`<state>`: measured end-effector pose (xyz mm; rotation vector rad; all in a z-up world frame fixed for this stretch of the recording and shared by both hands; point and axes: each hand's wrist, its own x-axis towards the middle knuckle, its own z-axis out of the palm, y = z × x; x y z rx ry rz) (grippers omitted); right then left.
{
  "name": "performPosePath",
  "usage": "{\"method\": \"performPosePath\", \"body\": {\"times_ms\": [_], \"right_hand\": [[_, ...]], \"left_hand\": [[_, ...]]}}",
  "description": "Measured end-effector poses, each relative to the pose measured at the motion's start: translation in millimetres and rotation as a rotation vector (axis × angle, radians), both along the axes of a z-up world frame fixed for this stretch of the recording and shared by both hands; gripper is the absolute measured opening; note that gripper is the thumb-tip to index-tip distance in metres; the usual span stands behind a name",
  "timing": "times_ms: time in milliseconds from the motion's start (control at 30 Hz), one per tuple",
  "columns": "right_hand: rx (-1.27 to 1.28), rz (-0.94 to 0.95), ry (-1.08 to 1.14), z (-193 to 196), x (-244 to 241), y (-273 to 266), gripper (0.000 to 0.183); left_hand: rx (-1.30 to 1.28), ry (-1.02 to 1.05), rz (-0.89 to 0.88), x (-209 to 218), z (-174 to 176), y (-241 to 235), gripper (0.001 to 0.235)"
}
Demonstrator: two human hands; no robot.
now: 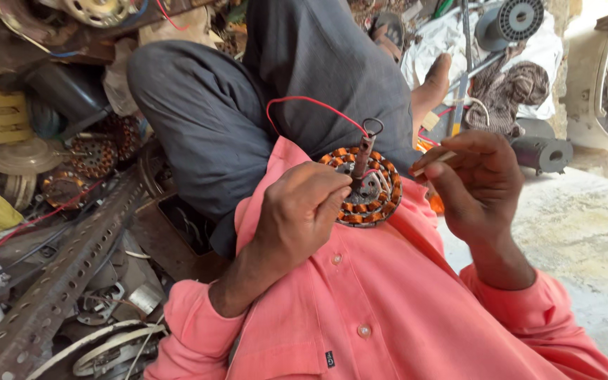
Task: The person threads and trims wires on a ceiling fan stator using scissors while sitting on the floor.
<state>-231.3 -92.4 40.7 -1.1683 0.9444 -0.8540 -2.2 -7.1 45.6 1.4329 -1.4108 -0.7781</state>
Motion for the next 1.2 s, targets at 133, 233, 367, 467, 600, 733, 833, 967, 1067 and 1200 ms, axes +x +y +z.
{"method": "performPosePath", "body": {"times_ms": [133, 233, 367, 467, 600, 733, 833, 967, 1067, 1200], "right_hand": [[-0.42, 0.353, 0.521, -3.6, -4.9, -1.5, 0.014], [-0.45, 0.353, 0.461, -0.1, 0.7, 8.7, 0.021], [-0.548, 0.321, 0.407, 0.5, 6.2, 16.8, 0.014], [-0.403, 0.296, 0.414, -7.2, 4.6, 17.2, 0.007], [-0.028, 0.222, 0.245, -18.9, 0.0, 16.6, 0.004], [-0.42, 0.134, 0.478, -19.8, -0.1, 17.0, 0.014], [-0.615, 0.164, 0.434, -19.5, 4.3, 21.0, 0.016], [-0.752, 0.132, 0.522, -19.7, 11.8, 19.4, 0.02], [-0.838, 0.111, 0.541, -20.5, 16.2, 18.2, 0.02], [-0.756, 0.151, 0.491, -19.1, 12.6, 17.2, 0.021]], "left_hand": [[0.032, -0.069, -0.057, -13.6, -9.6, 2.2, 0.016], [0.038, -0.1, -0.116, -19.5, -13.8, 0.4, 0.017], [0.045, -0.048, -0.156, -21.0, -15.7, -0.5, 0.017], [0.061, 0.016, -0.139, -21.4, -19.9, -2.0, 0.014], [0.136, 0.092, -0.13, -23.2, -28.0, -5.4, 0.01], [0.165, 0.216, -0.061, -22.4, -33.9, -8.9, 0.02], [0.133, 0.206, -0.081, -22.7, -36.0, -8.4, 0.022], [0.103, 0.151, -0.089, -24.8, -34.3, -8.9, 0.022], [0.09, 0.09, -0.116, -24.5, -32.9, -8.6, 0.02], [0.012, 0.054, -0.139, -24.6, -33.9, -9.0, 0.017]]}}
